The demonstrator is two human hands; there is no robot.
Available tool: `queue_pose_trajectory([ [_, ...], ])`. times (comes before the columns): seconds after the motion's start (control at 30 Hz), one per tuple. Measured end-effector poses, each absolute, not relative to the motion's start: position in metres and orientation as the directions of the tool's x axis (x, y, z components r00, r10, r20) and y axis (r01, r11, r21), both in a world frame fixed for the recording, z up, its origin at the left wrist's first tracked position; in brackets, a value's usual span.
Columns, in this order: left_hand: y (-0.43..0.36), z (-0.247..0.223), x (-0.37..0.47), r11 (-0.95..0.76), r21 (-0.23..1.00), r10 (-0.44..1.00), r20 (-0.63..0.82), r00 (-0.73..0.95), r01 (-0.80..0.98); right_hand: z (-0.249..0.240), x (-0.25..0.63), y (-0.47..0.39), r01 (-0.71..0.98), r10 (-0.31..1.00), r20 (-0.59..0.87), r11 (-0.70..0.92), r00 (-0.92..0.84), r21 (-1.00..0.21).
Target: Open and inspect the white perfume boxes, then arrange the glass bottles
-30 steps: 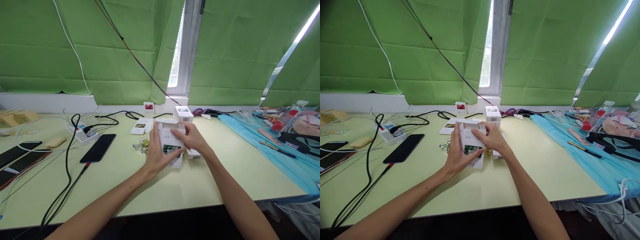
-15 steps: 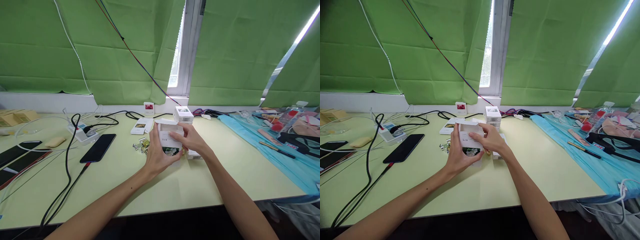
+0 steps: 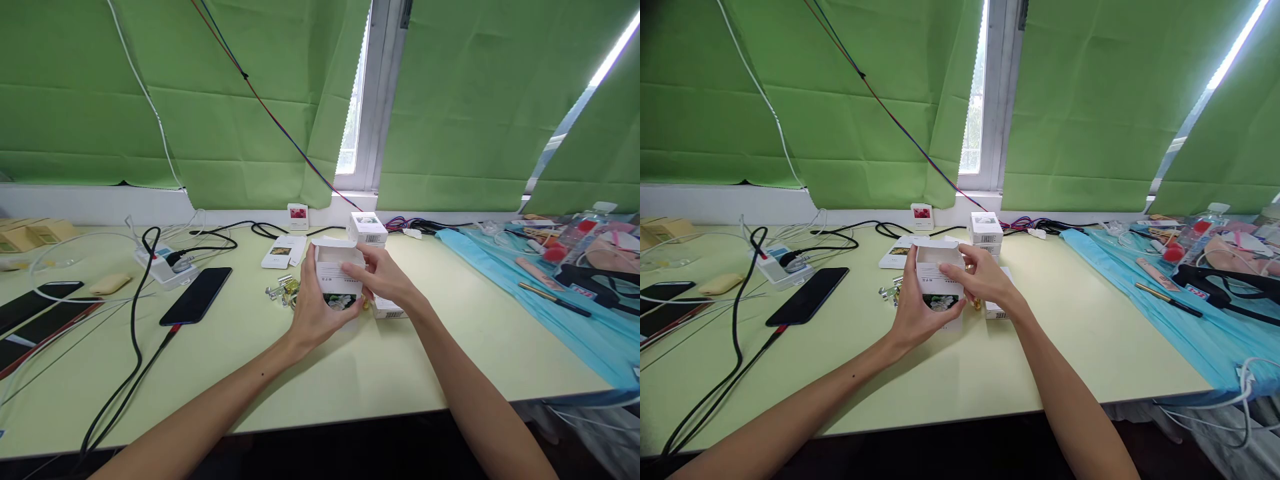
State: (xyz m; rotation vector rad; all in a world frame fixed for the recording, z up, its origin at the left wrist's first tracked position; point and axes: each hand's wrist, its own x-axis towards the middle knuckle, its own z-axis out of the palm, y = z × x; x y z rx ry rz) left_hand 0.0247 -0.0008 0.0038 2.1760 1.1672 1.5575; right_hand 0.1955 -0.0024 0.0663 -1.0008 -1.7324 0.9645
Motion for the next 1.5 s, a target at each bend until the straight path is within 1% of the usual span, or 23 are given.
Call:
queue_pose_trajectory([
  [0.43, 0.000, 0.002, 0.024, -0.646, 0.606, 0.721, 0.684, 0.112, 0.464, 0.066, 0.197, -0.003, 0.194, 0.899, 0.327, 0.390, -0.293, -0.900],
  [0.67, -0.001, 0.004, 0.024, -0.627, 0.656, 0.747, 0.660, 0.085, 0.420, 0.066, 0.198, -0.001, 0.147, 0.878, 0.359, 0.419, -0.315, -0.896],
  [0.9, -0.003, 0.008, 0.025, -0.614, 0.679, 0.759, 0.647, 0.068, 0.402, 0.064, 0.198, 0.000, 0.098, 0.879, 0.362, 0.409, -0.310, -0.907],
  [1.5, -0.007, 0.014, 0.027, -0.606, 0.699, 0.768, 0.639, 0.050, 0.381, 0.064, 0.197, 0.001, 0.051, 0.901, 0.347, 0.371, -0.261, -0.927],
])
